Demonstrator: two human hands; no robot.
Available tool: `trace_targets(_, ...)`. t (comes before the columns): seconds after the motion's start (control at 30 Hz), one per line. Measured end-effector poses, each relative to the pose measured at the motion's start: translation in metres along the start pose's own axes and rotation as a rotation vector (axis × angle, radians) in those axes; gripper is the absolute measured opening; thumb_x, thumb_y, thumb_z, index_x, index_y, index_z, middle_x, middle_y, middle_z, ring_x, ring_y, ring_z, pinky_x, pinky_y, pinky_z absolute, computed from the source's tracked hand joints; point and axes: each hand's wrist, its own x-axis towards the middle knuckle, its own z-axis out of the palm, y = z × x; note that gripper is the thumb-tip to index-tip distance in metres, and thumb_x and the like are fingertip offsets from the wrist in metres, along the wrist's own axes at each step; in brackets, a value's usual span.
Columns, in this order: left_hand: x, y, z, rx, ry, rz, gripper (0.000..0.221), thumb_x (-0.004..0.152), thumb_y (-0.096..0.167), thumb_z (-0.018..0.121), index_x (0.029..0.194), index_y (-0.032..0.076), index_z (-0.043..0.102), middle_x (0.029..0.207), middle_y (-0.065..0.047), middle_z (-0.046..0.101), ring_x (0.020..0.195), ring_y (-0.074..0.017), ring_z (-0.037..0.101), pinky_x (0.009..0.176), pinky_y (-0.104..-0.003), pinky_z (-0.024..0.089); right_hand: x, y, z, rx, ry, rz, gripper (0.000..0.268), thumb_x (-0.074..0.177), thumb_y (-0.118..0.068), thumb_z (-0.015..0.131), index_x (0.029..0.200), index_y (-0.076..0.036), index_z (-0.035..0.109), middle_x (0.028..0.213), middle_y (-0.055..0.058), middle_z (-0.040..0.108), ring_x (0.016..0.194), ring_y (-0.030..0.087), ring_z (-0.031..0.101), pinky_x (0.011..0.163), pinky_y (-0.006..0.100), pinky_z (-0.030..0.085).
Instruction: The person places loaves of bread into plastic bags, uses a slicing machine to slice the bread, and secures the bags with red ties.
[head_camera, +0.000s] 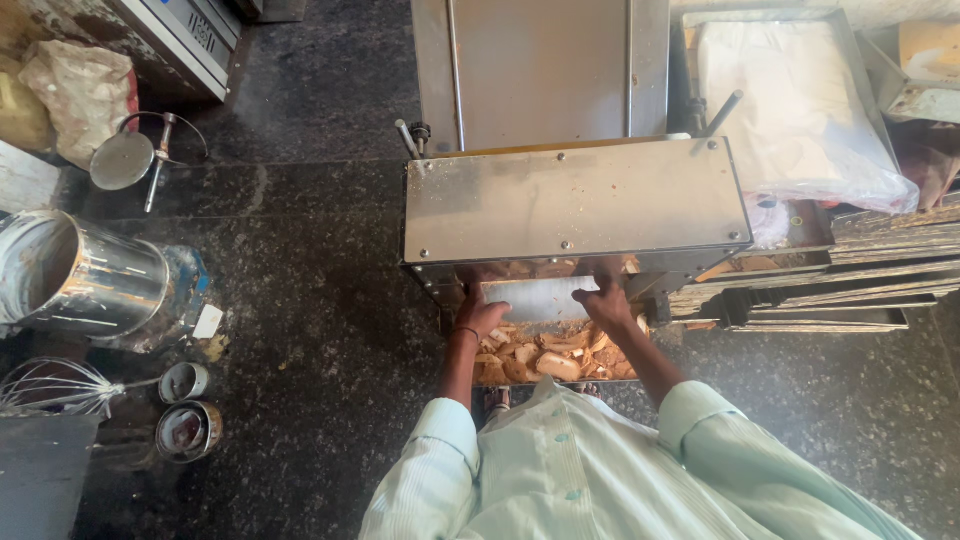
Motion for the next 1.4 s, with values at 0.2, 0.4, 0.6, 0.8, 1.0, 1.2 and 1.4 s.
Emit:
trace_targets(0.2, 0.004, -0.016, 0.001, -0.045, -0.015, 0.045, 0.119, 0.073, 0.032, 0.075, 0.164, 0.015, 0.000, 0.158, -0.027, 0.038, 0.139, -0.0415, 0.049, 0.112, -0.042, 0.045, 0.007, 0.008, -0.007, -0.024, 0.006, -0.033, 0.069, 0.079, -0.033, 0.078, 0.133, 0.006, 0.061, 0.129, 0.023, 0.069, 0.122, 0.035, 0.066, 0.106, 0.040, 0.051)
trace_targets(0.4, 0.046, -0.026, 0.037, -0.150, 0.317, 0.374, 0.080, 0.077, 0.026, 0.078, 0.144, 0.003, 0.042, 0.145, -0.033, 0.049, 0.134, -0.0488, 0.046, 0.108, -0.048, 0.041, 0.032, -0.009, 0.009, -0.053, 0.275, -0.177, 0.051, 0.084, -0.031, 0.068, 0.122, 0.003, 0.065, 0.120, 0.016, 0.069, 0.109, 0.032, 0.068, 0.095, 0.041, 0.053)
trace_targets(0.6, 0.031, -0.005, 0.018, -0.123, 0.200, 0.130, 0.051, 0.076, 0.033, 0.074, 0.120, 0.008, 0.065, 0.130, -0.026, 0.064, 0.121, -0.0423, 0.060, 0.101, -0.045, 0.049, 0.058, 0.000, 0.052, -0.050, 0.529, -0.230, 0.035, 0.090, -0.026, 0.056, 0.113, -0.001, 0.064, 0.107, 0.013, 0.067, 0.098, 0.030, 0.066, 0.086, 0.040, 0.053)
trace_targets(0.8, 0.001, 0.016, 0.001, -0.131, 0.160, 0.256, 0.047, 0.074, 0.026, 0.073, 0.118, 0.011, 0.068, 0.131, -0.025, 0.062, 0.123, -0.0432, 0.057, 0.101, -0.045, 0.047, 0.064, 0.008, 0.052, 0.917, 0.301, -0.379, 0.027, 0.097, -0.021, 0.044, 0.104, -0.005, 0.064, 0.095, 0.010, 0.065, 0.086, 0.028, 0.064, 0.076, 0.040, 0.053)
trace_targets(1.0, -0.013, 0.028, -0.010, -0.116, 0.107, 0.187, 0.061, 0.074, 0.027, 0.073, 0.130, 0.009, 0.059, 0.140, -0.027, 0.057, 0.129, -0.0427, 0.055, 0.105, -0.044, 0.047, 0.063, 0.009, 0.048, 1.440, 0.196, -0.171, 0.027, 0.098, -0.018, 0.042, 0.100, -0.006, 0.066, 0.092, 0.010, 0.067, 0.083, 0.026, 0.066, 0.074, 0.038, 0.054)
trace_targets(1.2, -0.014, 0.028, -0.009, -0.039, 0.098, 0.099, 0.085, 0.075, 0.030, 0.076, 0.148, 0.007, 0.040, 0.149, -0.032, 0.045, 0.134, -0.0458, 0.049, 0.107, -0.044, 0.045, 0.037, 0.001, 0.043, -0.140, 0.507, -0.181, 0.017, 0.090, -0.019, 0.067, 0.100, -0.007, 0.073, 0.099, 0.015, 0.074, 0.090, 0.033, 0.071, 0.078, 0.041, 0.056)
trace_targets(1.4, -0.015, 0.026, -0.007, -0.030, 0.127, 0.106, 0.088, 0.072, 0.034, 0.076, 0.149, 0.012, 0.040, 0.147, -0.027, 0.051, 0.132, -0.0442, 0.053, 0.106, -0.046, 0.047, 0.027, -0.002, 0.037, -0.180, 0.547, -0.329, 0.021, 0.089, -0.023, 0.070, 0.103, -0.009, 0.075, 0.104, 0.019, 0.074, 0.098, 0.039, 0.071, 0.082, 0.045, 0.057)
